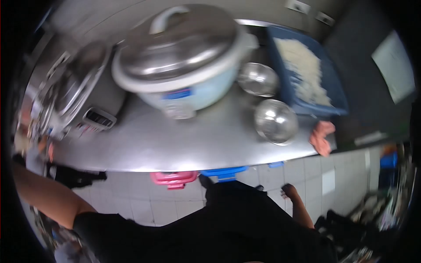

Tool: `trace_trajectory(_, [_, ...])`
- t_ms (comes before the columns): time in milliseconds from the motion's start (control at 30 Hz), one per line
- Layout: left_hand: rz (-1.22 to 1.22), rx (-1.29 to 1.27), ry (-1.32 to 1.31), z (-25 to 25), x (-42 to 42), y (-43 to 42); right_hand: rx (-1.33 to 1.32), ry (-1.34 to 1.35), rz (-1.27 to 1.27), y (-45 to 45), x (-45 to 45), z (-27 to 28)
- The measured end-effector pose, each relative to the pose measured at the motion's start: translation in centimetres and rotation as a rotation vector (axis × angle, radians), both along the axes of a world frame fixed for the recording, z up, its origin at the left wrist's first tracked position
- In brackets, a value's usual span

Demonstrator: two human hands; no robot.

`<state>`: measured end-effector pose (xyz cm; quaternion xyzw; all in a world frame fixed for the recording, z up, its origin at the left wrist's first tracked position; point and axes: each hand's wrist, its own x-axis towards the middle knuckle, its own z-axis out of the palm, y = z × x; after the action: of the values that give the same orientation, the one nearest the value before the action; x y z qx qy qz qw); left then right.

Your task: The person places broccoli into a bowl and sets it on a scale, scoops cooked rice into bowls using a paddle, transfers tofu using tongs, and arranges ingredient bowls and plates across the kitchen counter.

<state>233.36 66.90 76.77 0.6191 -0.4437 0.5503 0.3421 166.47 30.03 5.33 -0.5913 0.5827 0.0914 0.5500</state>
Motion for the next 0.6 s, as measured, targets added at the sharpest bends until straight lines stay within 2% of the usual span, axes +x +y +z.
trace_trajectory(67, [-0.121,0.121,-0.142,-2.5,-6.9,-7.3,0.006,-0.044,-0.029,-0.9,0.6,2.1])
trace_trajectory(133, [-0.226,0.135,0.38,-7.7,-8.3,-10.6,-0.061,-0.197,-0.001,-2.1,1.2,5.3])
trace_trajectory(200, [-0.334,0.174,0.388,-14.5,-17.2,-18.3,-0.06,-0.47,-0.046,-3.1,1.6,10.3])
trace_trajectory(267, [-0.447,0.257,0.127,-20.5,-27.7,-25.6,-0.036,-0.726,-0.041,-4.6,1.6,16.9])
trace_trajectory(300, [-0.805,0.307,0.393,-23.1,-32.0,-29.5,-0.017,-0.861,-0.026,-5.4,1.2,19.4])
trace_trajectory(333, [-0.913,0.392,0.418,-25.2,-36.8,-32.4,-0.02,-0.875,-0.03,-6.1,1.1,21.9])
trace_trajectory(400, [-1.162,0.559,0.774,-30.0,-44.6,-36.0,0.073,-1.431,-0.132,-6.9,0.9,26.5])
trace_trajectory(467, [-1.395,0.734,0.88,-33.6,-49.7,-38.1,0.171,-1.724,-0.337,-7.6,0.1,29.5])
trace_trajectory(500, [-1.297,0.787,0.853,-35.5,-51.7,-38.5,0.167,-1.794,-0.439,-8.1,-0.1,30.8])
trace_trajectory(533, [-1.263,0.895,0.959,-36.3,-52.6,-38.5,0.216,-1.799,-0.594,-8.7,-0.9,30.4])
trace_trajectory(600, [-1.244,0.875,0.765,-37.7,-51.8,-38.5,0.267,-1.808,-0.592,-10.7,-2.3,29.4])
